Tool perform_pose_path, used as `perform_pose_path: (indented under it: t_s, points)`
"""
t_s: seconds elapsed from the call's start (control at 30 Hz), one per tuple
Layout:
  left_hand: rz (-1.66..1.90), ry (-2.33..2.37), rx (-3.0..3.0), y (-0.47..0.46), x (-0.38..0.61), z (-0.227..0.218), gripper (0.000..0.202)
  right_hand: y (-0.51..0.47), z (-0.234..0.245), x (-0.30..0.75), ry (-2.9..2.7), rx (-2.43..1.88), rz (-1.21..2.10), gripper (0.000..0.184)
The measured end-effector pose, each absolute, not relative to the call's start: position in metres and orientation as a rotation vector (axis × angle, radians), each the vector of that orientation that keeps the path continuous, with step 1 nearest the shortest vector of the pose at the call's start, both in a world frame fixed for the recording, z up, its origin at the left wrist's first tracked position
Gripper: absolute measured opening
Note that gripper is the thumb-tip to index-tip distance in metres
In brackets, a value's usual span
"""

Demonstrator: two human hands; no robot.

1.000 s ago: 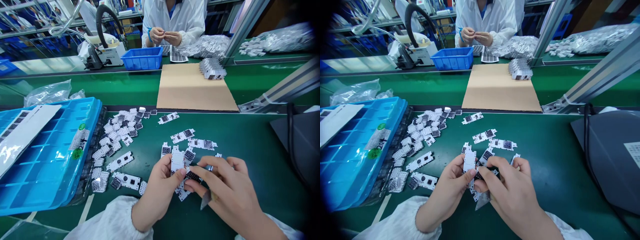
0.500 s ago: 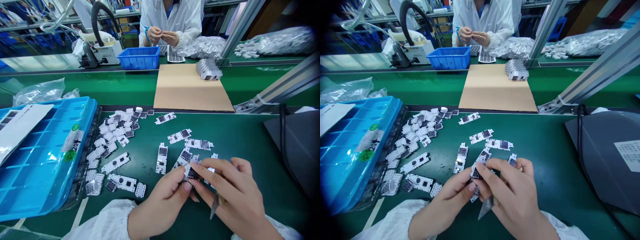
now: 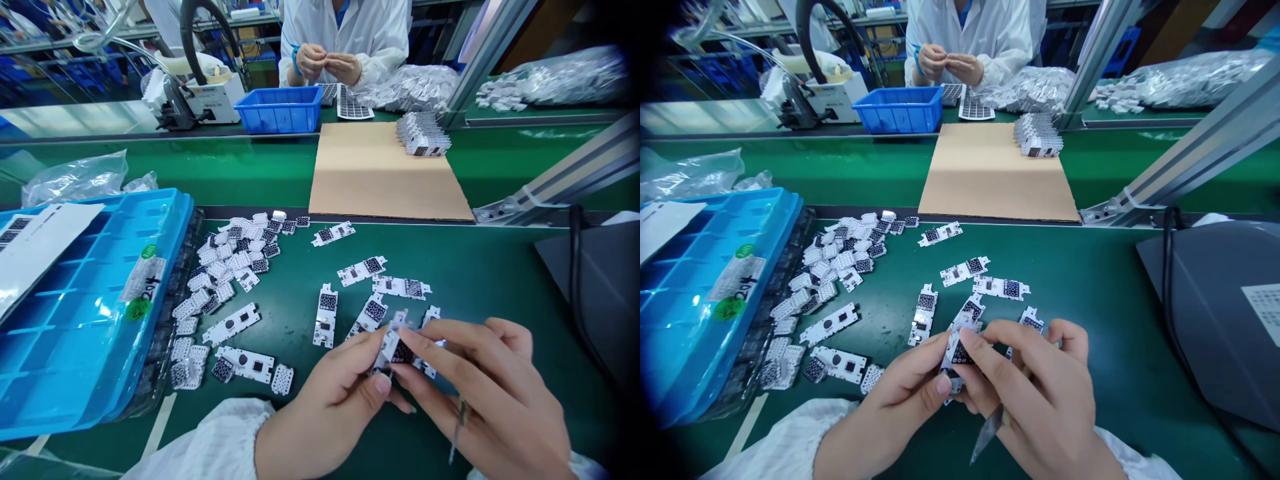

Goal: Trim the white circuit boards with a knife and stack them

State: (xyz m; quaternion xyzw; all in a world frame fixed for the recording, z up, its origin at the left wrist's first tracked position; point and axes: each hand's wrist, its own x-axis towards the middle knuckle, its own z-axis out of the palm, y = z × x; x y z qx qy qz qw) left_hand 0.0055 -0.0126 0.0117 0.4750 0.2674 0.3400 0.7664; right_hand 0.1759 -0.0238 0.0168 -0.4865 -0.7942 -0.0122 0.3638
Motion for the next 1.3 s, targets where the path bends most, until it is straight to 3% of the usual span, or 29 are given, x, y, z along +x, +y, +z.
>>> perform_pose_path:
  t_s: [0.23,0.33,0.47,0.63,0.77,0.9,1.03,1.3]
  points:
    - [0.759,0.786,1.355,-0.013,0.001,0.009,0.038,-0.022,0.018,0.175,-2.060,-1.227,-0.024,0.014]
    - [0.765,0.731,1.210,-0.011,0.000,0.005,0.021,-0.022,0.014,0.172,-2.053,-1.223,0.002,0.013]
    - [0.738,0.671,0.854,-0.009,0.003,-0.001,0.019,-0.025,0.004,0.169,-2.097,-1.260,0.073,0.015]
    - [0.757,0.599,0.648,-0.008,0.007,-0.004,0.016,-0.026,0.002,0.171,-2.156,-1.264,0.193,0.039]
    - [0.762,0.576,0.541,-0.007,0.006,0.000,0.013,-0.023,0.005,0.174,-1.972,-1.375,0.570,0.061]
    - [0.768,0.548,0.514,-0.007,0.004,0.002,0.012,-0.016,0.006,0.177,-1.637,-1.452,1.011,0.046]
    - [0.757,0.545,0.535,-0.007,0.003,0.003,0.011,-0.009,0.006,0.180,-1.388,-1.467,1.191,0.034]
    - [0.796,0.725,0.765,-0.008,0.007,0.001,0.015,-0.010,-0.007,0.183,-1.494,-1.543,1.244,0.042]
